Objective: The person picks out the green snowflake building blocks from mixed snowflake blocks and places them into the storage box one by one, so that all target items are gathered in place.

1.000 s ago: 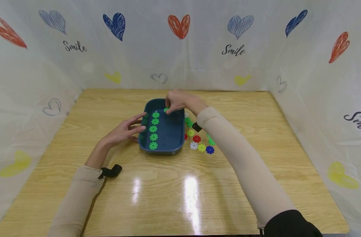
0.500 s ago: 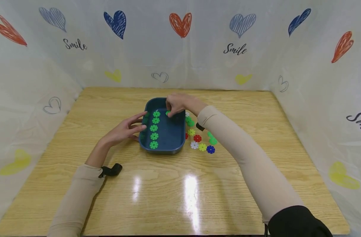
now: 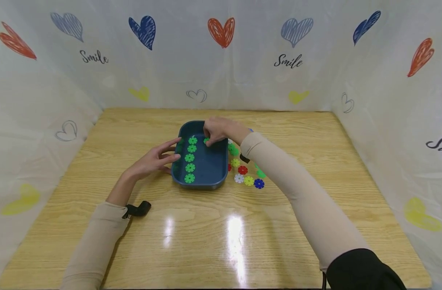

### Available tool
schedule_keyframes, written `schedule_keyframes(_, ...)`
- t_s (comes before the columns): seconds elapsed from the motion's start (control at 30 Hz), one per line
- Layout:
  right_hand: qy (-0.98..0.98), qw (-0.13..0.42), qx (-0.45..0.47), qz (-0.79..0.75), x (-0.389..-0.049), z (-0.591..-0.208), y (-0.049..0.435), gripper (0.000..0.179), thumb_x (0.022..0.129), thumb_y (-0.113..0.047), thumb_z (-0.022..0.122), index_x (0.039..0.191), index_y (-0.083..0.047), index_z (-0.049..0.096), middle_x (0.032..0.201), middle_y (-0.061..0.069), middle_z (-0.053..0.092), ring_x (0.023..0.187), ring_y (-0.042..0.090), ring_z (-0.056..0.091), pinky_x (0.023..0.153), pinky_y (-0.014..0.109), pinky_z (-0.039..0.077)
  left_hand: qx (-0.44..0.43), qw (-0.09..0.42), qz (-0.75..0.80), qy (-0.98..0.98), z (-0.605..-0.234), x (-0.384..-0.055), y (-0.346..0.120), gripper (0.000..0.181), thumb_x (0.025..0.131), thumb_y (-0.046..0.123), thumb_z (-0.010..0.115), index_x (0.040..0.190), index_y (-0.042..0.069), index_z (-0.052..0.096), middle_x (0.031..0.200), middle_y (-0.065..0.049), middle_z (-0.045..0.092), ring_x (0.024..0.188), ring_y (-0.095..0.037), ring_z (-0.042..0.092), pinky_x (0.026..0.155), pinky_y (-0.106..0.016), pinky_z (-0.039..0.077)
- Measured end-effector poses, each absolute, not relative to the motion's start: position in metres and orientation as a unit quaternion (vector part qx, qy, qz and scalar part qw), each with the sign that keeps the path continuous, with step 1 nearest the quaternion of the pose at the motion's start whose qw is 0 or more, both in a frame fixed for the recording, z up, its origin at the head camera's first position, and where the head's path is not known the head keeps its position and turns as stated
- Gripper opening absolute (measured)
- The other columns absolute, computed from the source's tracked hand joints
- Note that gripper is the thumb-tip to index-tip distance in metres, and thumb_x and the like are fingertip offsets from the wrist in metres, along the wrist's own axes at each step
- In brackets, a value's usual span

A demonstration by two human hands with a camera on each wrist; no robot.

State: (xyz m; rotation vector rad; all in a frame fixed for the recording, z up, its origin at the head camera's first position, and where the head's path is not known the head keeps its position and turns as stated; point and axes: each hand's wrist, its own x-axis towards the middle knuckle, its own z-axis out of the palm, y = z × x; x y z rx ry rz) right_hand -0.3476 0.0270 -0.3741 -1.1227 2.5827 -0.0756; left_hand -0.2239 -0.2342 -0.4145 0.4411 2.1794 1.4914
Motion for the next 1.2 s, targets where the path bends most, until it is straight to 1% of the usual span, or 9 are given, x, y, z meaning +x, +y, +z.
schedule_keyframes(0.1,0.910,0.152,-0.386,-0.009,-0.346,-0.377,0.025,0.033,0.084,-0.036,0.075,0.102,-0.008,0.072,0.100,0.006,0.071,0.084,0.018,0.065,0.081,0.033,0.055,0.157,0.231,0.544,0.791,-0.414,-0.223,-0.234,0.067,0.101,0.034,0.056,0.157,0.029,0.020,0.159,-0.018,0.026,0.132,-0.044,0.046,0.082,-0.045,0.060)
schedule_keyframes(0.37,0.918,0.138,-0.372,0.025,-0.346,-0.385,0.022,0.034,0.085,-0.041,0.073,0.101,-0.011,0.070,0.096,0.004,0.069,0.079,0.016,0.063,0.076,0.031,0.055,0.154,0.231,0.542,0.793,-0.415,-0.223,-0.234,0.067,0.100,0.035,0.056,0.157,0.030,0.021,0.159,-0.017,0.027,0.132,-0.044,0.047,0.083,-0.045,0.060)
schedule_keyframes(0.67,0.922,0.123,-0.366,0.038,-0.344,-0.388,0.020,0.035,0.087,-0.042,0.072,0.102,-0.011,0.069,0.097,0.005,0.068,0.081,0.017,0.063,0.076,0.031,0.055,0.160,0.230,0.547,0.789,-0.416,-0.224,-0.234,0.066,0.101,0.033,0.056,0.157,0.029,0.021,0.159,-0.018,0.026,0.132,-0.046,0.046,0.082,-0.046,0.060)
schedule_keyframes(0.83,0.922,0.105,-0.369,0.057,-0.343,-0.389,0.018,0.033,0.088,-0.042,0.071,0.099,-0.011,0.068,0.093,0.004,0.067,0.078,0.016,0.061,0.072,0.031,0.053,0.161,0.228,0.544,0.791,-0.417,-0.224,-0.234,0.066,0.101,0.034,0.055,0.157,0.029,0.021,0.159,-0.018,0.027,0.133,-0.045,0.046,0.082,-0.046,0.060)
schedule_keyframes(0.97,0.922,0.098,-0.368,0.070,-0.343,-0.391,0.018,0.031,0.091,-0.040,0.068,0.098,-0.010,0.065,0.091,0.005,0.065,0.076,0.016,0.058,0.069,0.030,0.051,0.160,0.228,0.542,0.793,-0.418,-0.224,-0.234,0.067,0.101,0.035,0.055,0.157,0.030,0.021,0.159,-0.017,0.027,0.133,-0.044,0.046,0.082,-0.046,0.060)
schedule_keyframes(1.07,0.922,0.098,-0.369,0.068,-0.343,-0.389,0.019,0.030,0.094,-0.037,0.066,0.102,-0.008,0.064,0.095,0.007,0.065,0.080,0.018,0.058,0.073,0.032,0.051,0.161,0.229,0.542,0.793,-0.418,-0.224,-0.235,0.066,0.101,0.034,0.055,0.157,0.030,0.020,0.159,-0.017,0.026,0.133,-0.044,0.046,0.082,-0.046,0.060)
schedule_keyframes(1.2,0.918,0.093,-0.383,0.034,-0.345,-0.378,0.023,0.028,0.096,-0.031,0.063,0.106,-0.005,0.069,0.101,0.010,0.070,0.088,0.022,0.063,0.082,0.036,0.053,0.161,0.228,0.541,0.793,-0.418,-0.225,-0.235,0.067,0.100,0.034,0.056,0.157,0.030,0.021,0.159,-0.017,0.026,0.132,-0.044,0.047,0.082,-0.046,0.060)
